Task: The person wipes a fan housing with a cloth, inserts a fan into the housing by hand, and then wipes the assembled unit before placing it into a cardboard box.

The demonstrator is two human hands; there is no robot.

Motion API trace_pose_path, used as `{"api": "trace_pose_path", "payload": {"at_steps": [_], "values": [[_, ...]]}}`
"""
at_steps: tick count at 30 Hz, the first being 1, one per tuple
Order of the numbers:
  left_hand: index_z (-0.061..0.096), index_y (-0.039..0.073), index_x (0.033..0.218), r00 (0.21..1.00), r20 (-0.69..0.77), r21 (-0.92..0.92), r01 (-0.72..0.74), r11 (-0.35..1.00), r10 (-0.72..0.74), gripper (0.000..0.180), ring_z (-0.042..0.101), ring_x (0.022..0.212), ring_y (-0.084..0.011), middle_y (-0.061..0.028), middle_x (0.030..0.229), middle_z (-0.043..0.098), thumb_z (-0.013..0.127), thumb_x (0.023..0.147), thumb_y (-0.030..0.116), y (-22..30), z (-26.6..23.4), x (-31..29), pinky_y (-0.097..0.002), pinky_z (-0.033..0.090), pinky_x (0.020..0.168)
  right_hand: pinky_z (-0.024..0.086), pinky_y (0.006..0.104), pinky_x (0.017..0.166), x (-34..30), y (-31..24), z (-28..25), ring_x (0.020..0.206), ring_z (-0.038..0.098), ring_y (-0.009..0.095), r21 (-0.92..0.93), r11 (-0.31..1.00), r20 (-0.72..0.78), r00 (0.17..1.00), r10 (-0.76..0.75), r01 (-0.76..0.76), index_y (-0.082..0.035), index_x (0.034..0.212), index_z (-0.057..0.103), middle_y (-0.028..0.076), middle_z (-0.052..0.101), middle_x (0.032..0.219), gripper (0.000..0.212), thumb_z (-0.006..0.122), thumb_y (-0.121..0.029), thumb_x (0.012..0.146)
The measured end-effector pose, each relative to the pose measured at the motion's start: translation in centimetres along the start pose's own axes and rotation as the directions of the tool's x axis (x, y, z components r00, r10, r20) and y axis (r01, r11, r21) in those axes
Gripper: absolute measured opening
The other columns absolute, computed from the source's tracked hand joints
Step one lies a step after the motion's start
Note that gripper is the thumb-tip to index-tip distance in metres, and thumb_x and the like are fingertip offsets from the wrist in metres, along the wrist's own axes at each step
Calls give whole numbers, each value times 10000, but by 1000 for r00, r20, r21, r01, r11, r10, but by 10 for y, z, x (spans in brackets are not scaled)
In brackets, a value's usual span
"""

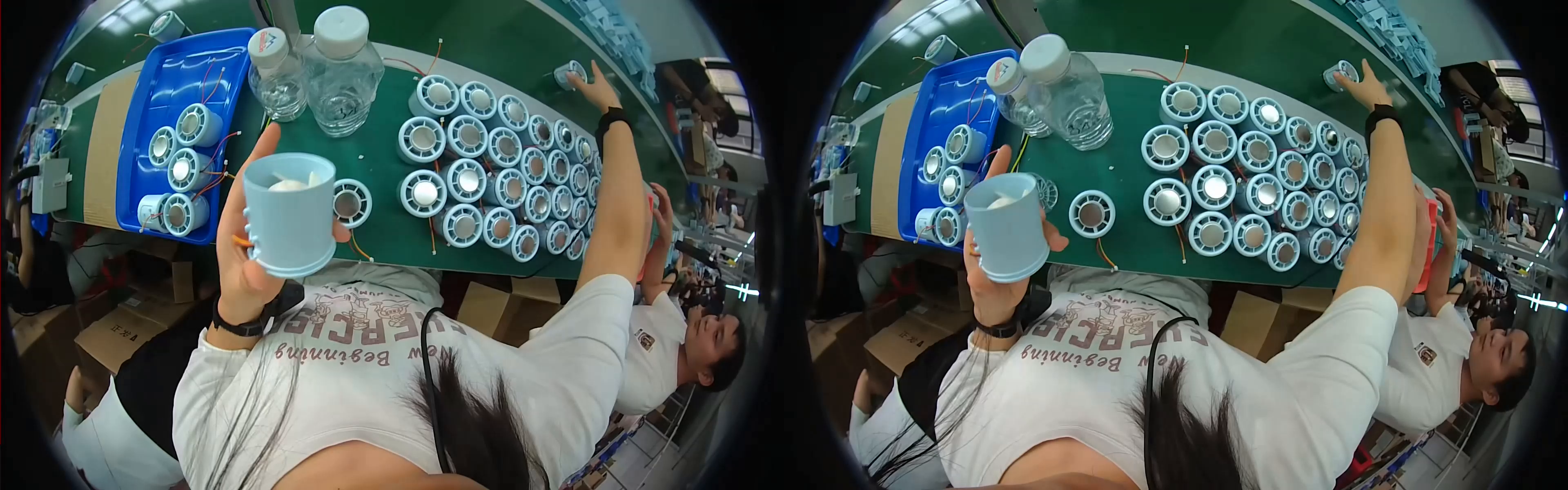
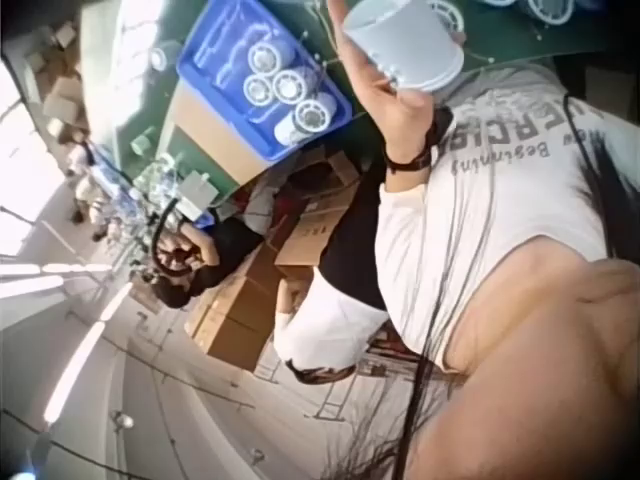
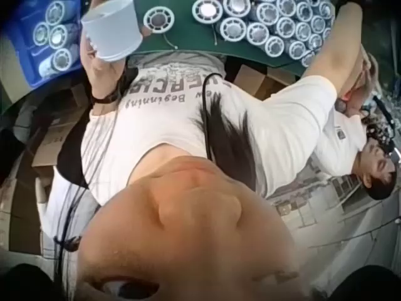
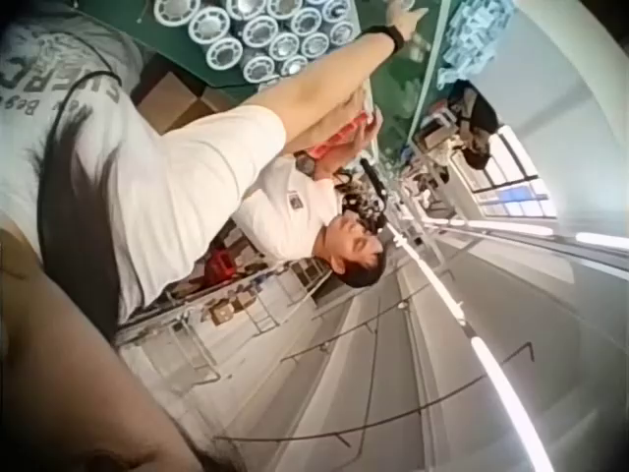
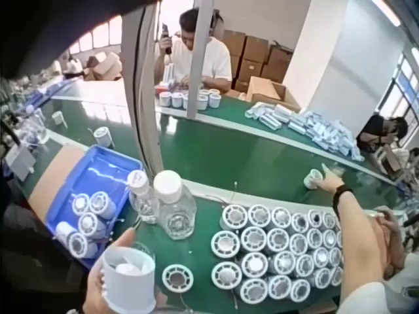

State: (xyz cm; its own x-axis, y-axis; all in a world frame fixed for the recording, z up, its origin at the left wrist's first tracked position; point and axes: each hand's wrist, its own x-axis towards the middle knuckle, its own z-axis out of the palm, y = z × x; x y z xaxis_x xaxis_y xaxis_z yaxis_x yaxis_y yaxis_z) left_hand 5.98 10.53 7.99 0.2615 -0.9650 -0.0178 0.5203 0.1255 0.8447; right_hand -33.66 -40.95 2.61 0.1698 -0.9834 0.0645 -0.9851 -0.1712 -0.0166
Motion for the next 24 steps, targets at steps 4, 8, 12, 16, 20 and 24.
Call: {"api": "trace_pose_path", "payload": {"at_steps": [4,8,12,16,20,24], "values": [[225,-74,1455,983,-178,108,-18,994,37,1291,693,880,-288,-165,1231,572,784,573,685,3,-3,-7,-391,581,775,454,365,949,23,-1,11,1128,600,313,25,997,16,997,-80,80,-89,1340,521,173,634,1212,830,760,-529,678],[302,-89,1415,972,-226,160,-32,987,69,1232,691,891,-284,-176,1292,538,789,582,677,-3,-10,-8,-382,577,782,464,344,919,-3,-60,-35,1073,620,280,107,959,-122,960,-251,264,-47,1282,547,190,638,1164,812,769,-530,668],[338,-94,1390,986,-167,153,-1,988,27,1196,676,952,-279,-193,1388,462,796,588,666,-5,1,-2,-380,562,824,487,281,814,-110,-156,-112,935,614,179,489,738,-72,864,-498,466,-45,1265,500,116,634,1061,581,763,-226,780],[269,-32,1463,992,-74,-109,97,989,-105,1190,652,1004,-283,-298,1500,228,804,626,624,-12,6,-1,-406,537,920,471,270,845,-202,-198,-136,999,583,151,764,407,-81,701,-709,501,-84,1312,436,97,603,1128,656,746,-9,738],[325,-10,1439,952,297,-302,163,939,-69,1121,619,1085,-284,-220,1500,308,766,651,654,-17,13,12,-403,518,928,494,276,825,-258,-216,-140,1000,611,169,801,144,-214,503,-838,581,-89,1306,458,80,600,1155,718,793,-15,675],[104,3,1508,861,500,-492,369,788,-91,1261,527,1196,-336,-309,1410,299,854,635,519,-25,19,12,-496,418,1055,468,306,911,-288,-217,-146,1138,565,214,811,105,-194,434,-880,575,-66,1321,425,119,564,1236,769,781,31,646]]}}
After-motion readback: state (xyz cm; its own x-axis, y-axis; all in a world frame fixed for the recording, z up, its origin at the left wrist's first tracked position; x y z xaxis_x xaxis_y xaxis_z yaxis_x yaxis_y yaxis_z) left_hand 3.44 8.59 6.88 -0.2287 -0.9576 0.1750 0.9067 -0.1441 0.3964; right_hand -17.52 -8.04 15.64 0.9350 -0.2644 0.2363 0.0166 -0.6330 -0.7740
